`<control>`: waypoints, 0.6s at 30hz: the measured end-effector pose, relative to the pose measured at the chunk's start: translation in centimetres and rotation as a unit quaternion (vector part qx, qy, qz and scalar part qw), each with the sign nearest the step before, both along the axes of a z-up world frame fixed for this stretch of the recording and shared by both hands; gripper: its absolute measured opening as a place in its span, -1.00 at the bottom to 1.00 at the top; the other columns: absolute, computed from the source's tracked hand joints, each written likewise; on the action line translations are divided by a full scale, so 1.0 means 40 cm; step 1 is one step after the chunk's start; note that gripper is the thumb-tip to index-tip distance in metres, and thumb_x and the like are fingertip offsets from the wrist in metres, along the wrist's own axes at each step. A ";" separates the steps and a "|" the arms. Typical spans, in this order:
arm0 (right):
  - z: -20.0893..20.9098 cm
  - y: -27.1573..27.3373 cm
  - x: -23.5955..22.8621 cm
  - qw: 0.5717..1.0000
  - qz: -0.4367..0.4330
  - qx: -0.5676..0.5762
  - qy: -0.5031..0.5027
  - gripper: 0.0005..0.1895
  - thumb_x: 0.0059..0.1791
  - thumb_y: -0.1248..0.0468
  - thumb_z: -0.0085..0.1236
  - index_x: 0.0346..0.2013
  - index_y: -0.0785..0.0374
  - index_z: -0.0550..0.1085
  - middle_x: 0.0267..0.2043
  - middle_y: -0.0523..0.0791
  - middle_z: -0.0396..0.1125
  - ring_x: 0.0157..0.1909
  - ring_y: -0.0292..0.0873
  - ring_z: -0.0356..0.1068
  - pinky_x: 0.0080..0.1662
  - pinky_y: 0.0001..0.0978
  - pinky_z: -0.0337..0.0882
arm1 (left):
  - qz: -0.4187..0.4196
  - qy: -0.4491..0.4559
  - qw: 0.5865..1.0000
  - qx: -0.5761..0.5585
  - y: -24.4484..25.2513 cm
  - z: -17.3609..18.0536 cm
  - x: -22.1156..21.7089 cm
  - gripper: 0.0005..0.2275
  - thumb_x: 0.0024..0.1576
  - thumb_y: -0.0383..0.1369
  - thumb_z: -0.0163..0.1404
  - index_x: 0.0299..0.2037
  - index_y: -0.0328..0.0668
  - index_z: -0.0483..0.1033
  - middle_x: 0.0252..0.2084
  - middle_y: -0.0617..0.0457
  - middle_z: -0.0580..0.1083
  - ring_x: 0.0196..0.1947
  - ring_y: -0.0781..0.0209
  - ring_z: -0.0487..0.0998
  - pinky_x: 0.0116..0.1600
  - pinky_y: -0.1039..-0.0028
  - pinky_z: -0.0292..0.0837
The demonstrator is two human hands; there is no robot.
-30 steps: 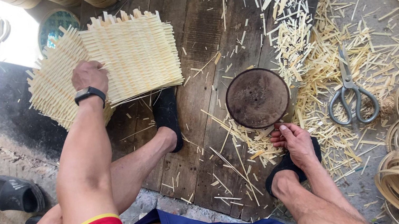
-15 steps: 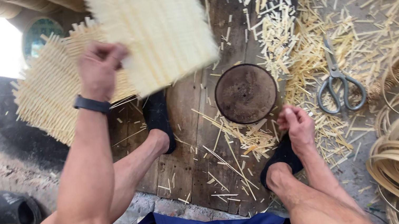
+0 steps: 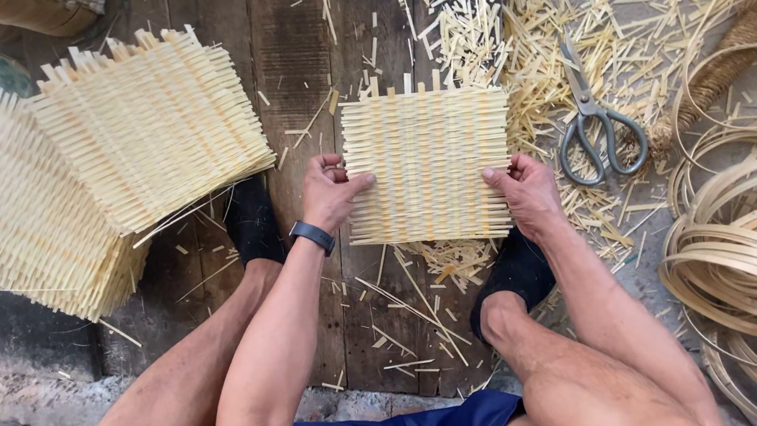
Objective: The person sits on the floor and repeatedly assembles small circular bamboo trays. They place a woven bamboo mat onto a round wooden mold, add a thin bamboo ring around the edge, and trim the excess mat with shears. The finished trays are stacked nearby.
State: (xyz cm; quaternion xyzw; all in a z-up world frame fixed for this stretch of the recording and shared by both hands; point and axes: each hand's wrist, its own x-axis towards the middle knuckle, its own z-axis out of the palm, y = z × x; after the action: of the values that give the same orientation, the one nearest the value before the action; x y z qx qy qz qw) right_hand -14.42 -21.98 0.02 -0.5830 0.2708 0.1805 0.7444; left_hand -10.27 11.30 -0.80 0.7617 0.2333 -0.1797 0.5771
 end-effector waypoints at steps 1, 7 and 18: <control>-0.004 -0.001 -0.001 1.000 -0.001 -0.006 0.002 -0.73 -0.05 0.34 0.31 -0.11 0.37 0.50 -0.20 -0.09 0.51 -0.26 -0.33 0.47 -0.15 -0.52 0.50 | 0.007 0.008 1.000 -0.013 -0.001 -0.004 0.005 -0.38 -0.13 -0.47 0.35 0.10 -0.46 0.25 -0.27 -0.06 0.58 -0.33 0.31 0.61 -0.24 0.52 0.56; 0.001 0.023 -0.019 0.996 0.027 -0.088 0.000 -0.69 -0.04 0.25 0.35 -0.10 0.39 0.53 -0.22 -0.12 0.50 -0.25 -0.31 0.43 -0.16 -0.45 0.45 | -0.019 0.003 1.000 -0.022 0.008 0.016 0.019 -0.35 -0.07 -0.48 0.34 0.20 -0.49 0.25 -0.18 -0.10 0.57 -0.24 0.26 0.61 -0.18 0.54 0.57; -0.027 -0.457 0.145 0.740 0.014 -0.672 -0.006 -0.53 -0.09 0.18 0.38 0.03 0.23 0.41 0.11 0.02 0.28 0.19 0.00 0.24 0.22 -0.08 0.22 | 0.016 0.003 0.994 0.111 -0.023 0.169 0.032 -0.20 -0.02 -0.29 0.37 0.33 -0.39 0.10 0.14 -0.29 0.41 0.05 0.15 0.52 0.08 0.41 0.51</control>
State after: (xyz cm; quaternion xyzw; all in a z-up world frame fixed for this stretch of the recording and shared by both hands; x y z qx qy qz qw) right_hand -8.63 -40.24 -1.07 -0.9369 0.3090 -0.0413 0.1581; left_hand -8.99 10.36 5.96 0.8166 0.2655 -0.1456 0.4913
